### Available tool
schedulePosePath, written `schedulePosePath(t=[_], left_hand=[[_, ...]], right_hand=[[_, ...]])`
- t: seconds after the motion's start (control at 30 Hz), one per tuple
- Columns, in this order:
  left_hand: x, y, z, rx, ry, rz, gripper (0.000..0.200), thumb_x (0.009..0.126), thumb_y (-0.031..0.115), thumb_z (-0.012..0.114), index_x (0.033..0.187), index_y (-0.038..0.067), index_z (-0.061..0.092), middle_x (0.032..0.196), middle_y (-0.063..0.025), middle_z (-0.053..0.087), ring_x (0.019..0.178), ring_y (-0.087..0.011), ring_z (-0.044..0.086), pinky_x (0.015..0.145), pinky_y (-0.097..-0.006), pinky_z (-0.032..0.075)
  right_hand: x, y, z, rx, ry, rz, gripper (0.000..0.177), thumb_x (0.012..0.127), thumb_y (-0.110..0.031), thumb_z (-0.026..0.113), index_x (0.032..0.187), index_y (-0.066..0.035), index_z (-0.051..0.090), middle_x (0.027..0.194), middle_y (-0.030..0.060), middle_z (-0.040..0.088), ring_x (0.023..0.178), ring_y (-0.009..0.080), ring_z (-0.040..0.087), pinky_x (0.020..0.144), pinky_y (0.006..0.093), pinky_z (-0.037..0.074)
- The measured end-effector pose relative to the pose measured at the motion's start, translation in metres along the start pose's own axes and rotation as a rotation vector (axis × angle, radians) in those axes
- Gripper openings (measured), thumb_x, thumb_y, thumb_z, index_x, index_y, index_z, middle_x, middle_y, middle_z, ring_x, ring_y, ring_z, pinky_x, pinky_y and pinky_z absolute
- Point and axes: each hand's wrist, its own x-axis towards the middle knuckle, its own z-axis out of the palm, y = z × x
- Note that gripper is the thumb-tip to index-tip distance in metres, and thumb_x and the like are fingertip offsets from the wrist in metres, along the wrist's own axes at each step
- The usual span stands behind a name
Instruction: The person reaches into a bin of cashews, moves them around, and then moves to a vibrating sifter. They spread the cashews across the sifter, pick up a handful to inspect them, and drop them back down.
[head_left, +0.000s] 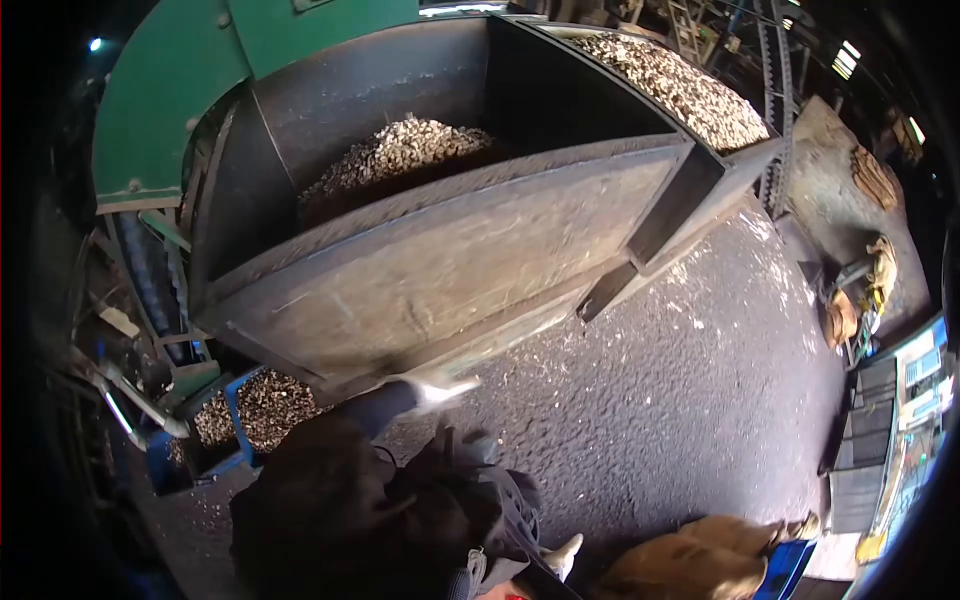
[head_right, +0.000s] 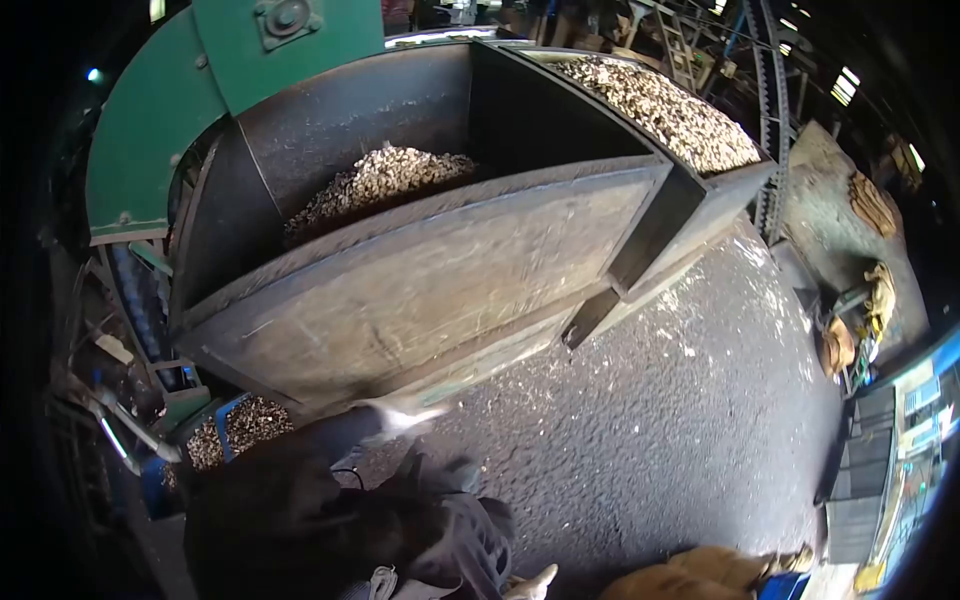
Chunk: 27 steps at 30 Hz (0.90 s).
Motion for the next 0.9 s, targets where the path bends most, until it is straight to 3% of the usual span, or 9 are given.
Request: schedulePosePath(t=[0.1, 0.2, 0.37, 0.47, 0.53, 0.67, 0.77, 0.83, 0.9], left_hand=[[0.076, 0.139, 0.031, -0.572, -0.193, 0.093, 0.094, 0.111, 0.074, 0.065, 0.169, 0.000, 0.056, 0.161, -0.0310, 0.067, 0.140, -0.0322, 0.071, 0.119, -0.0495, 0.060], [0.041, 0.306, 0.005, -0.352, -0.188, 0.261, 0.088, 0.110, 0.056, 0.075, 0.173, 0.000, 0.051, 0.163, -0.0287, 0.066, 0.141, -0.0336, 0.072, 0.120, -0.0502, 0.060], [-0.029, 0.451, -0.070, -0.455, 0.388, 0.453, 0.089, 0.101, 0.023, 0.094, 0.174, 0.001, 0.049, 0.145, -0.0250, 0.078, 0.129, -0.0337, 0.079, 0.116, -0.0525, 0.065], [-0.046, 0.465, -0.150, -0.086, 0.930, 0.571, 0.065, 0.108, 0.045, 0.084, 0.152, -0.001, 0.070, 0.131, -0.0185, 0.082, 0.115, -0.0257, 0.082, 0.106, -0.0458, 0.066], [-0.039, 0.451, -0.208, 0.051, 1.221, 0.284, 0.079, 0.108, 0.056, 0.083, 0.148, -0.010, 0.071, 0.138, -0.0230, 0.078, 0.131, -0.0287, 0.077, 0.119, -0.0420, 0.057], [0.010, 0.354, -0.349, 0.483, 0.996, -0.502, 0.088, 0.107, 0.061, 0.081, 0.148, -0.016, 0.071, 0.141, -0.0310, 0.079, 0.135, -0.0415, 0.074, 0.119, -0.0447, 0.054], [0.045, 0.281, -0.389, 0.449, 0.910, -0.603, 0.085, 0.106, 0.072, 0.076, 0.129, -0.010, 0.082, 0.126, -0.0288, 0.085, 0.116, -0.0417, 0.080, 0.108, -0.0478, 0.058], [0.076, 0.220, -0.414, 0.494, 0.855, -0.539, 0.093, 0.107, 0.077, 0.071, 0.138, -0.011, 0.079, 0.135, -0.0311, 0.082, 0.123, -0.0440, 0.078, 0.115, -0.0483, 0.056], [0.116, 0.185, -0.422, 0.306, 0.991, -0.557, 0.099, 0.108, 0.077, 0.070, 0.153, -0.012, 0.069, 0.155, -0.0337, 0.072, 0.144, -0.0427, 0.069, 0.125, -0.0489, 0.050]], right_hand=[[0.097, -0.077, 0.013, -0.155, 0.018, -0.067, 0.083, 0.108, -0.080, 0.060, 0.106, -0.003, 0.089, 0.099, 0.0240, 0.084, 0.091, 0.0388, 0.078, 0.092, 0.0544, 0.062], [0.129, -0.191, 0.046, -0.102, -0.043, -0.300, 0.072, 0.110, -0.069, 0.062, 0.128, -0.002, 0.080, 0.128, 0.0263, 0.071, 0.113, 0.0405, 0.072, 0.099, 0.0540, 0.062], [0.057, -0.480, 0.111, 0.035, -0.322, -1.078, 0.072, 0.113, -0.050, 0.066, 0.165, 0.000, 0.064, 0.176, 0.0300, 0.049, 0.151, 0.0432, 0.062, 0.111, 0.0534, 0.062], [-0.041, -0.640, 0.168, 0.071, -0.537, -1.451, 0.070, 0.115, -0.043, 0.066, 0.171, -0.004, 0.059, 0.185, 0.0266, 0.043, 0.166, 0.0446, 0.050, 0.130, 0.0585, 0.049], [-0.127, -0.719, 0.203, 0.204, -0.677, -1.546, 0.070, 0.113, -0.036, 0.074, 0.173, -0.004, 0.057, 0.183, 0.0230, 0.048, 0.168, 0.0419, 0.048, 0.137, 0.0573, 0.040], [-0.221, -0.793, 0.272, 0.350, -0.936, -1.694, 0.083, 0.096, -0.004, 0.093, 0.172, -0.006, 0.060, 0.174, 0.0172, 0.060, 0.170, 0.0374, 0.045, 0.142, 0.0545, 0.032], [-0.247, -0.806, 0.323, 0.104, -0.694, -2.029, 0.078, 0.089, 0.000, 0.098, 0.162, -0.006, 0.071, 0.160, 0.0146, 0.072, 0.171, 0.0295, 0.040, 0.141, 0.0529, 0.033], [-0.241, -0.810, 0.350, -0.038, -0.559, -2.188, 0.046, 0.105, -0.025, 0.086, 0.146, -0.007, 0.082, 0.132, 0.0118, 0.084, 0.143, 0.0325, 0.063, 0.133, 0.0536, 0.043], [-0.231, -0.807, 0.356, -0.162, -0.199, -2.366, 0.054, 0.118, -0.051, 0.062, 0.136, -0.006, 0.086, 0.117, 0.0111, 0.086, 0.105, 0.0304, 0.071, 0.122, 0.0532, 0.054]])
